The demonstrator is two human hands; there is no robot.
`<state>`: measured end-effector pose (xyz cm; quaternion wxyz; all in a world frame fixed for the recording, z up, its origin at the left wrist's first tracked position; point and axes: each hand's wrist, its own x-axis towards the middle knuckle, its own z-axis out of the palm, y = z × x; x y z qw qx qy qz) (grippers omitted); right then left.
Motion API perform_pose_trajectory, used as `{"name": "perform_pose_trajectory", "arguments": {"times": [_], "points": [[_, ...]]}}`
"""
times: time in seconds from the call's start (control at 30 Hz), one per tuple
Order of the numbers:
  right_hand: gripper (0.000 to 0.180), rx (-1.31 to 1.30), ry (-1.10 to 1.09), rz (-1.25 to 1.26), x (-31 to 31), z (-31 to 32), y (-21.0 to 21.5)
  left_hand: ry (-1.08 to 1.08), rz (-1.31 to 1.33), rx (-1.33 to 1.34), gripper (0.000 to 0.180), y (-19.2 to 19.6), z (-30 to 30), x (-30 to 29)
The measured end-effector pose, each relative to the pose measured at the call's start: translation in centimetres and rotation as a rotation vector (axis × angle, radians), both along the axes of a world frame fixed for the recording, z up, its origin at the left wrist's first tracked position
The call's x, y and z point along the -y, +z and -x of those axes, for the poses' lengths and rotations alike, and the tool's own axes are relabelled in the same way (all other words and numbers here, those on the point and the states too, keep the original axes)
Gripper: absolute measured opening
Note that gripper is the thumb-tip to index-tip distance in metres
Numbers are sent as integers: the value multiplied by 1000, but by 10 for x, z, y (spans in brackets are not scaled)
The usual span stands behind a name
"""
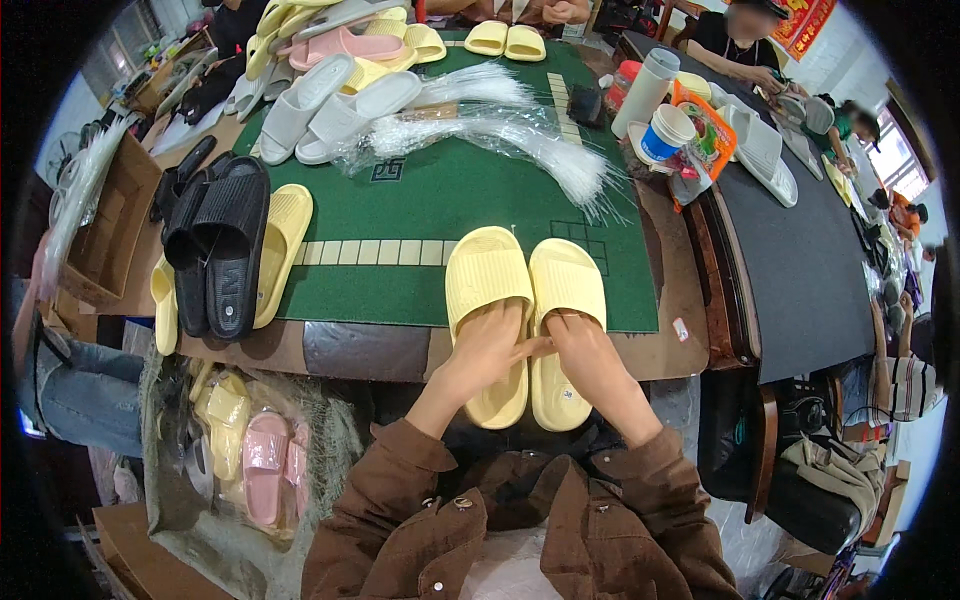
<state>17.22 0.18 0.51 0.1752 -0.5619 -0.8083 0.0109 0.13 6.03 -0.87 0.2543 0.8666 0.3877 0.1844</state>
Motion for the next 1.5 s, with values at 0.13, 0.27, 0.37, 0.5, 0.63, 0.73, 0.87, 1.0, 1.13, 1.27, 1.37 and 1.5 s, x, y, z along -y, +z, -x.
{"name": "perform_pose_trajectory", "arguments": {"times": [0.13,0.27,0.37,0.5,0.63,0.73,0.87,1.0,1.13,1.27,1.37,1.5], "points": [[19,-22,33,-99,17,10,34,9,-163,-19,53,-14,1,2],[17,-228,-29,-87,9,11,65,33,-90,-47,49,-15,-2,4],[18,-332,-133,-77,-29,3,64,54,-43,-65,51,-13,-7,7],[21,-503,-142,21,-95,-2,34,58,118,-117,51,5,-8,5],[25,-533,-251,212,-125,9,30,58,-126,-16,49,-7,-6,7],[24,-576,-175,276,-130,15,24,54,-61,-26,49,-9,-3,6],[22,-663,-179,246,-121,18,24,51,24,45,51,-7,-2,8],[20,-622,-148,288,-119,14,25,65,-199,133,51,-16,-2,8],[17,-767,-164,172,-120,13,22,75,-129,120,50,-12,-4,7],[19,-1134,-236,170,-120,8,24,79,-51,113,50,-17,-5,6],[18,-1255,-260,278,-118,4,20,65,36,91,49,-6,-3,6],[21,-1282,-269,238,-121,9,19,82,-97,93,50,-5,0,11]]}}
